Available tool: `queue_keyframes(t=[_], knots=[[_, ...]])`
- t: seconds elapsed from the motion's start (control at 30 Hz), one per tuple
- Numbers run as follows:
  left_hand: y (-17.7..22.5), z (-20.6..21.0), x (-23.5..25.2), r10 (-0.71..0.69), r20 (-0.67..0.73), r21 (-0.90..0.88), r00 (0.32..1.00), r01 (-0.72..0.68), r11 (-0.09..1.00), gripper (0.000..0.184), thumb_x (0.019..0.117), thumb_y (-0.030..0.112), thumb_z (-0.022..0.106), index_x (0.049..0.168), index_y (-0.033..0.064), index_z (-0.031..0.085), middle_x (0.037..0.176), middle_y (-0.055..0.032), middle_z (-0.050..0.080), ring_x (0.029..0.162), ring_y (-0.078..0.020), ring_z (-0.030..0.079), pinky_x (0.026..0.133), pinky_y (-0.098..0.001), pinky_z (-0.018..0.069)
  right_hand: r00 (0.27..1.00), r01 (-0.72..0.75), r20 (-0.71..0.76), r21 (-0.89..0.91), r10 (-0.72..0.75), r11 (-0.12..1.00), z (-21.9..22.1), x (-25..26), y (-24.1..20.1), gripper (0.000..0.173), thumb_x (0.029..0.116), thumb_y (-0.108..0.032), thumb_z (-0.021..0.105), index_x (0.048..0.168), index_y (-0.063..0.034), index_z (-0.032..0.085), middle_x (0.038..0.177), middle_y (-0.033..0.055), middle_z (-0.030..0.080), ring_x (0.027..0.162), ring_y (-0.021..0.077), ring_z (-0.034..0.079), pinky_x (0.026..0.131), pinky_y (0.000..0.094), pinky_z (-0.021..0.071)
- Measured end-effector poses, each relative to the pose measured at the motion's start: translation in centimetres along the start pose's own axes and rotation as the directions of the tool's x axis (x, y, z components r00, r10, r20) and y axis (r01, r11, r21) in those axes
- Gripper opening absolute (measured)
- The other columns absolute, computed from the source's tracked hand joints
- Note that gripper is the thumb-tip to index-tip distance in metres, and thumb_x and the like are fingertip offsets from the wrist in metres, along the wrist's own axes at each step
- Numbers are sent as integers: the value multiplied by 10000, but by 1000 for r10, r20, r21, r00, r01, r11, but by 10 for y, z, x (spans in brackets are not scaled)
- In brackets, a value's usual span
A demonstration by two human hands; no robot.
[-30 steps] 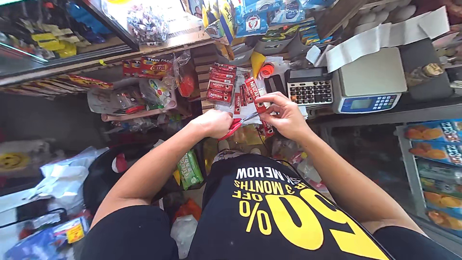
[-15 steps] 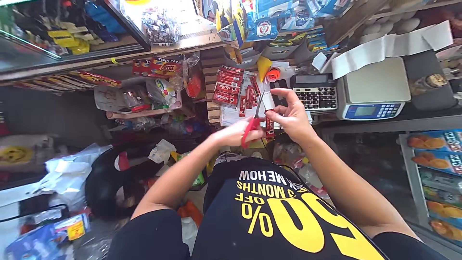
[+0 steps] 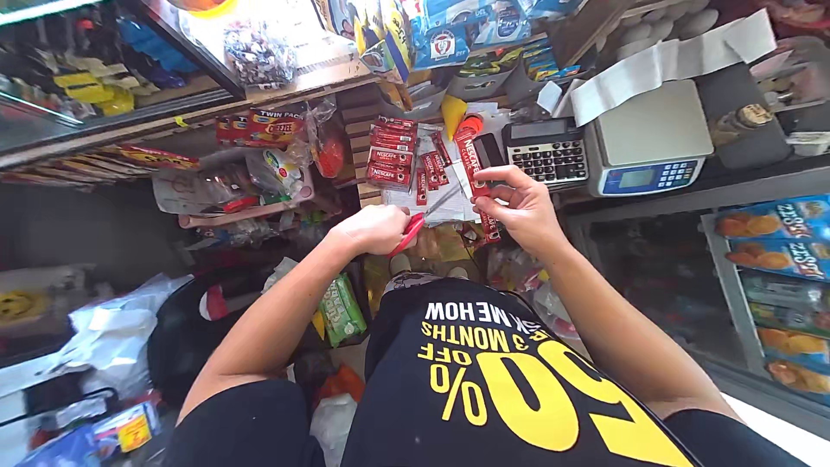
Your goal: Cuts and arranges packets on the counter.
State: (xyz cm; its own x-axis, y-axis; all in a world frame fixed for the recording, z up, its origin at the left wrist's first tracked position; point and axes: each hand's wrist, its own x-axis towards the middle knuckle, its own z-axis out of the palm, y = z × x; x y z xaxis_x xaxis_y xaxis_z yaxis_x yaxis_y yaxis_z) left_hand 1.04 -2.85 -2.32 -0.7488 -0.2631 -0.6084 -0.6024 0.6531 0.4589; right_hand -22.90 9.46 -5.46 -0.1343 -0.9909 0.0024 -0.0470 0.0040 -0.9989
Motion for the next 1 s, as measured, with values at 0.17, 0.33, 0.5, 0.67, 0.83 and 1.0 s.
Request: queue_keyframes(t=[0.17, 0.33, 0.5, 0.67, 0.83, 1.0], knots=[[17, -3, 14, -95, 149, 261, 984, 54, 964, 338, 1050, 313, 530, 1033, 0, 657, 1122, -185, 660, 1019, -385, 660, 805, -603, 506, 994, -4, 107, -125, 18, 992, 7, 5, -2, 399, 904, 41, 695, 1286, -65, 656, 1320, 82, 602, 894, 133, 708, 749, 274, 636], [12, -8, 18, -44, 128, 286, 991, 6, 958, 211, 1025, 172, 544, 972, 1, 656, 1011, -181, 664, 966, -380, 664, 767, -583, 509, 986, 20, 167, -166, 8, 986, 11, 13, -4, 403, 893, 51, 709, 1281, -51, 664, 1317, 99, 600, 895, 141, 715, 754, 275, 639], [-7, 0, 16, 23, 56, 126, 998, -30, 992, 318, 1038, 267, 591, 896, -10, 655, 878, -187, 659, 899, -377, 665, 762, -582, 508, 981, -30, 186, -114, 51, 993, 16, 24, -4, 546, 876, 73, 714, 1371, -121, 590, 1460, 55, 543, 829, 150, 731, 711, 301, 649], [12, 45, 29, 261, -350, -551, 900, -423, 720, 368, 1028, 287, 499, 1091, -21, 691, 1014, -114, 700, 828, -141, 654, 764, -347, 563, 997, -71, 13, 10, 70, 997, 21, 21, 5, 508, 896, 26, 706, 1337, -126, 503, 1441, 60, 524, 844, 151, 719, 751, 327, 643], [47, 40, 38, 44, -585, -749, 810, -561, 353, 283, 1052, 203, 468, 1144, -13, 627, 972, -22, 680, 886, -35, 649, 823, -258, 560, 995, -35, 100, 25, 32, 999, 5, 2, 6, 568, 973, -154, 643, 1470, -125, 371, 1418, 58, 534, 1167, 161, 635, 937, 331, 582], [19, 13, 20, 125, -588, -712, 799, -585, 389, 386, 1065, 222, 375, 1225, -15, 635, 1236, -79, 694, 1188, -125, 631, 1063, -341, 497, 997, 44, 62, 53, -47, 998, 3, -7, 9, 438, 906, 69, 657, 1257, -125, 482, 1240, 26, 598, 935, 107, 699, 807, 286, 629]])
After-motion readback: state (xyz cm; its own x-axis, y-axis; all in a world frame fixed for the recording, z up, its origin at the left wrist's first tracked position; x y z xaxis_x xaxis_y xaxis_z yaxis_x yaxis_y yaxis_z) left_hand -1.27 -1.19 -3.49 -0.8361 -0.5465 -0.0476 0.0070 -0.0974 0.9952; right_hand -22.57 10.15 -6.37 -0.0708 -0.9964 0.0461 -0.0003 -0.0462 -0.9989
